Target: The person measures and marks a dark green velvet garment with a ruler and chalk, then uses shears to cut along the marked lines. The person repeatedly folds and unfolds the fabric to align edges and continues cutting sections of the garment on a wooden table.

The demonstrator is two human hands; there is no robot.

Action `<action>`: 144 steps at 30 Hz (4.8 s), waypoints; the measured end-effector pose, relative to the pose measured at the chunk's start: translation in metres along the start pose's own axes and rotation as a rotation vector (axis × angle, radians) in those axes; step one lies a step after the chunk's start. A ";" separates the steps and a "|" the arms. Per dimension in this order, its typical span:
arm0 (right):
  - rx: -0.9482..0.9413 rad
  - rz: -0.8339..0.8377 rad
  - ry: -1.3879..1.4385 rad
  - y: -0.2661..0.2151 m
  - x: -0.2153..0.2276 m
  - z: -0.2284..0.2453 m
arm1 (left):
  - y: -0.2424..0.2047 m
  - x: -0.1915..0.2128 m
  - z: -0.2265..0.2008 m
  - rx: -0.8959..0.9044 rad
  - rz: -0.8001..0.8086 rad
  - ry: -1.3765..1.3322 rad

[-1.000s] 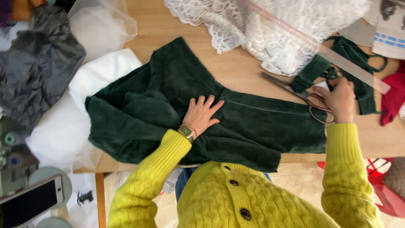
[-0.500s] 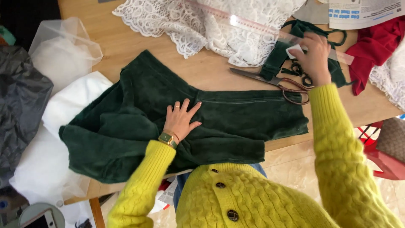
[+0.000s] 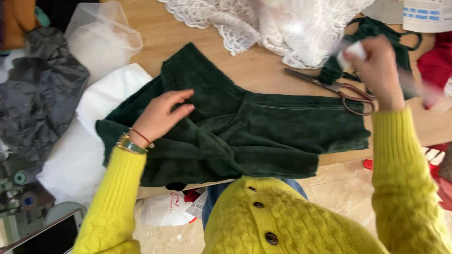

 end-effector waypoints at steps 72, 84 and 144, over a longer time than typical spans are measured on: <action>0.159 0.242 -0.107 0.082 -0.273 0.216 | 0.180 0.039 0.250 0.185 -0.246 -0.939; 0.163 0.230 -0.010 0.161 -0.309 0.258 | 0.177 0.049 0.229 0.315 -0.276 -0.942; 0.443 -0.261 -0.372 0.092 -0.065 -0.026 | 0.014 -0.170 -0.078 -0.015 0.063 0.498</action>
Point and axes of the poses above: each hand's wrist, its own y-axis towards the middle knuckle, its own x-axis out of the back of the hand, z = x × y, the point moved 4 cm from there along y, towards the middle knuckle, and after that the axes turned 10 degrees about z, right-handed, at the moved point
